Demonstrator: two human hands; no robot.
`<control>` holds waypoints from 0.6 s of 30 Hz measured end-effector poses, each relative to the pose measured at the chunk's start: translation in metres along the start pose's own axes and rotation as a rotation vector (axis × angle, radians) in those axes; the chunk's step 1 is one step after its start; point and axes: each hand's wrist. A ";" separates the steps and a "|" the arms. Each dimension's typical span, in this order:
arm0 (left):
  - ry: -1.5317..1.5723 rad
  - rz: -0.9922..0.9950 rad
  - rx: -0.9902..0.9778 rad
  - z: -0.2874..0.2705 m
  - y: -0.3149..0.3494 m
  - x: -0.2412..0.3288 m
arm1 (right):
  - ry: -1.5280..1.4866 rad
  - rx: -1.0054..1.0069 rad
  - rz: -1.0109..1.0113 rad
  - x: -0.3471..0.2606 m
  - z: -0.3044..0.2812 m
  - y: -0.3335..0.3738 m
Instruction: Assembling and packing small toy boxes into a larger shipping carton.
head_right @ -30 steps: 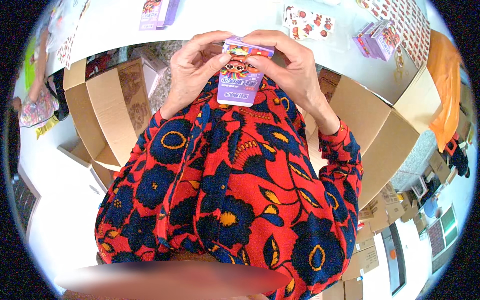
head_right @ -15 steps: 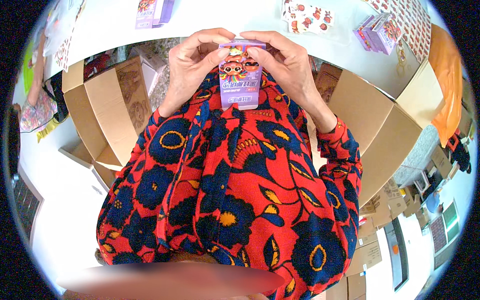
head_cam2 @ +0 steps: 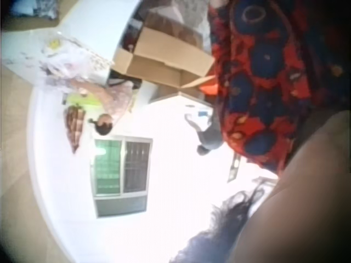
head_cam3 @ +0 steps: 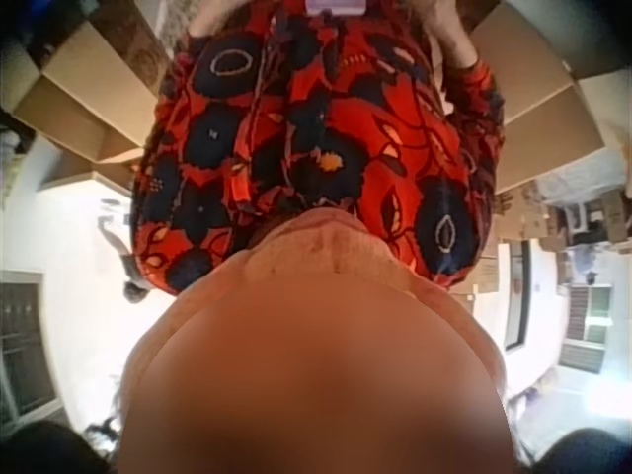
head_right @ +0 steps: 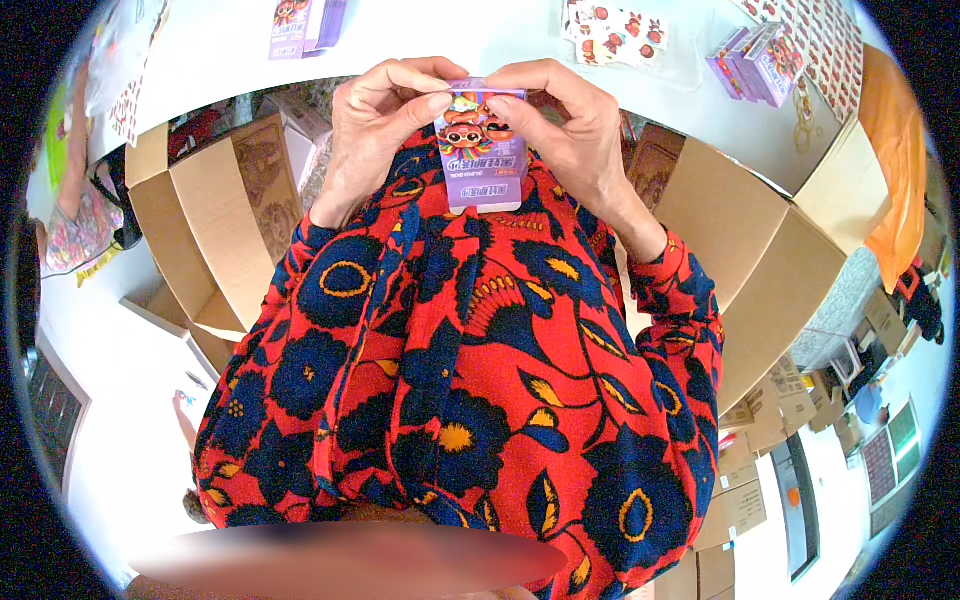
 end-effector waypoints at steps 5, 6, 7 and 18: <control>-0.075 -0.044 -0.009 -0.001 0.004 -0.002 | -0.032 -0.041 -0.039 0.010 -0.001 0.001; -0.086 -0.048 -0.004 -0.001 0.004 -0.004 | -0.073 -0.023 0.019 0.010 0.000 -0.001; -0.087 -0.047 -0.005 -0.001 0.002 -0.004 | -0.114 -0.005 0.076 0.010 0.001 -0.003; -0.948 0.411 -0.388 0.002 -0.033 0.021 | -0.500 -0.055 0.307 0.037 -0.016 -0.027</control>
Point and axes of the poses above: each hand's wrist, its own y-axis away from the middle knuckle, its own z-axis out of the palm, x = y × z
